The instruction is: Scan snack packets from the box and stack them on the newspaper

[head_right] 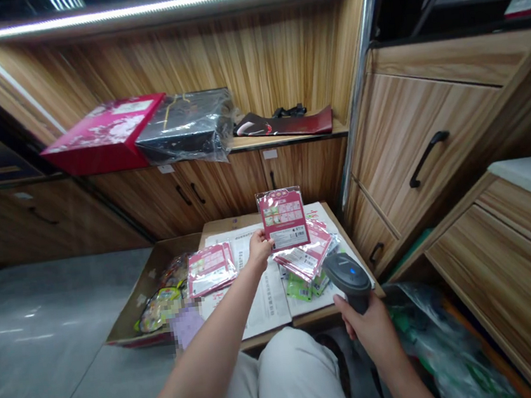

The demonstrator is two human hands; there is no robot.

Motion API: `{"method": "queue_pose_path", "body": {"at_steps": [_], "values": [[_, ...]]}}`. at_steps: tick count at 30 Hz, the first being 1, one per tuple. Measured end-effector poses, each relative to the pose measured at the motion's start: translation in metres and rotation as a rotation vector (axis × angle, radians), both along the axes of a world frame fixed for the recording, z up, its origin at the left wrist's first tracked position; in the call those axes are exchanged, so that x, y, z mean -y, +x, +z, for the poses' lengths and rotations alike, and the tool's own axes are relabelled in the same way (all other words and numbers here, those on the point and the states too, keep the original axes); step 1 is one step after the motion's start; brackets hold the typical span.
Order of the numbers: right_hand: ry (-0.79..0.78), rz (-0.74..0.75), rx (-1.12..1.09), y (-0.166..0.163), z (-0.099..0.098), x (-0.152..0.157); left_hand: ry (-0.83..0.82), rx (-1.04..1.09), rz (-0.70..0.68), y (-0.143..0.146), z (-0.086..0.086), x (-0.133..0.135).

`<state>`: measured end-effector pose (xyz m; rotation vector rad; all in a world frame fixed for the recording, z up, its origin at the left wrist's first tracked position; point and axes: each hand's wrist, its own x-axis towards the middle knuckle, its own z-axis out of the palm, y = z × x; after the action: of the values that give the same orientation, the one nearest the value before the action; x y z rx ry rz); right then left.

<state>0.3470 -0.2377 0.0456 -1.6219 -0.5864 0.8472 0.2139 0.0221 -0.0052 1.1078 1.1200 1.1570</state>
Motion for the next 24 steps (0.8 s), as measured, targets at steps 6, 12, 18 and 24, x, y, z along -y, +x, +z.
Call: {"method": "queue_pose_path", "body": {"at_steps": [6,12,18,24], "values": [[0.019,-0.054,-0.023,0.002,0.01,0.002,0.104,-0.066,-0.058,0.019,-0.013,0.006],[0.009,-0.02,-0.042,0.005,0.004,0.005,0.062,-0.083,-0.087,0.022,-0.014,0.013],[-0.019,-0.008,-0.048,0.006,-0.002,0.005,0.015,-0.066,-0.095,0.021,-0.01,0.015],[-0.015,0.027,-0.051,0.009,-0.007,0.003,0.003,-0.034,-0.101,0.022,-0.006,0.018]]}}
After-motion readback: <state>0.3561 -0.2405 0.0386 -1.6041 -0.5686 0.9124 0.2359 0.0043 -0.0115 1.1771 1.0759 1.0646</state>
